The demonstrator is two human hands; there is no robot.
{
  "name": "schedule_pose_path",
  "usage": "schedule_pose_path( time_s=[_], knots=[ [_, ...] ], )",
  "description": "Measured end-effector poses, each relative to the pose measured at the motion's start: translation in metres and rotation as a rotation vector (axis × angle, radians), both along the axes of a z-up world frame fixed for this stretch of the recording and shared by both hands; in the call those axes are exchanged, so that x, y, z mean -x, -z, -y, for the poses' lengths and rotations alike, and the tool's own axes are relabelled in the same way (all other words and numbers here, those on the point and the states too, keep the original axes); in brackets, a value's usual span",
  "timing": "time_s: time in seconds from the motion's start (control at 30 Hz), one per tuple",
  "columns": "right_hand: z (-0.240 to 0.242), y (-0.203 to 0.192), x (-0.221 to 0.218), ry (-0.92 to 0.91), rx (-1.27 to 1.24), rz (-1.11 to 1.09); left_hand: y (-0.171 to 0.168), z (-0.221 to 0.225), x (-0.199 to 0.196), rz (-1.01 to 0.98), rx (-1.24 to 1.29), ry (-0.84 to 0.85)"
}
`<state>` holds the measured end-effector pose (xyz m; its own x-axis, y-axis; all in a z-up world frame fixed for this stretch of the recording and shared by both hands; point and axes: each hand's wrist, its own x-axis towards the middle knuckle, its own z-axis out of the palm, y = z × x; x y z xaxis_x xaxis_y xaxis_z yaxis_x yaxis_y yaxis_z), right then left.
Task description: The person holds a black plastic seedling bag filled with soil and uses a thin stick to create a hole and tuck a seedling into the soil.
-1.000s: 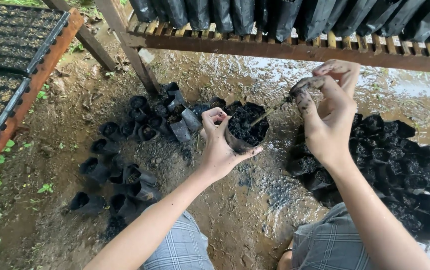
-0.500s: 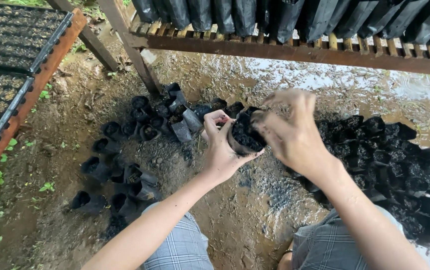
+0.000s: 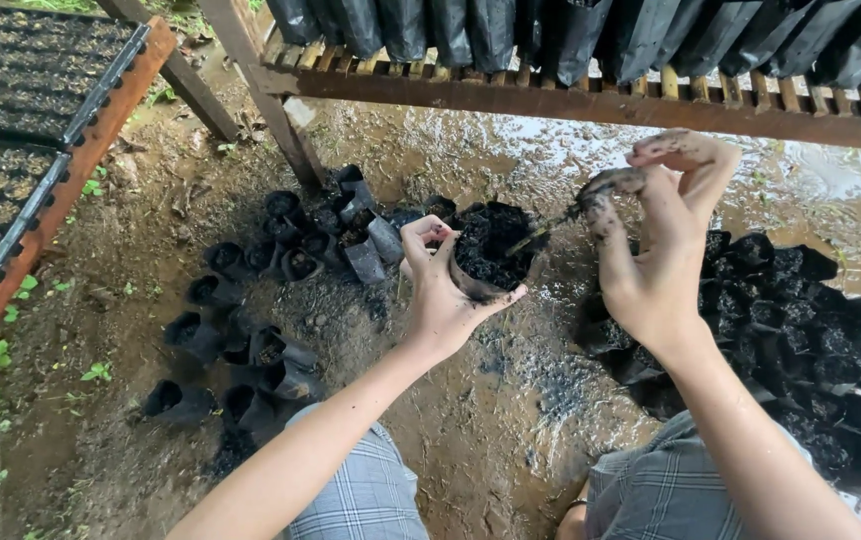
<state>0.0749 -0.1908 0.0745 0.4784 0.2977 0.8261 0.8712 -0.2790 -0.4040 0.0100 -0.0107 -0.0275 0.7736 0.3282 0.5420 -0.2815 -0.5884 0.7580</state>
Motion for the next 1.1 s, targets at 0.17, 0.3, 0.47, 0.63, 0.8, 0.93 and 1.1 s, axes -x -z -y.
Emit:
schedule_pose_path(
  time_s=[0.17, 0.3, 0.47, 0.63, 0.8, 0.93, 1.1],
  knots=[
    [-0.001, -0.001, 0.004, 0.047, -0.010, 0.046, 0.000, 0.000, 0.001, -0.024, -0.018, -0.004],
    [-0.002, 0.005, 0.000, 0.018, 0.006, 0.007, 0.000, -0.001, 0.001, -0.037, -0.067, -0.014],
    [-0.004, 0.006, -0.003, 0.018, -0.023, 0.052, 0.003, -0.002, 0.001, -0.073, -0.046, -0.001],
    [-0.007, 0.018, -0.006, -0.057, 0.090, 0.118, 0.009, -0.004, -0.001, -0.030, -0.065, 0.007],
    [-0.008, 0.019, -0.004, -0.131, 0.304, 0.082, 0.011, -0.008, -0.003, -0.026, -0.098, -0.017],
    [-0.005, 0.019, -0.005, -0.111, 0.147, 0.117, 0.012, -0.010, -0.005, -0.007, -0.107, -0.044],
    [-0.002, 0.017, -0.003, -0.029, 0.177, 0.248, 0.007, -0.009, -0.004, 0.033, -0.145, -0.070]
  ],
)
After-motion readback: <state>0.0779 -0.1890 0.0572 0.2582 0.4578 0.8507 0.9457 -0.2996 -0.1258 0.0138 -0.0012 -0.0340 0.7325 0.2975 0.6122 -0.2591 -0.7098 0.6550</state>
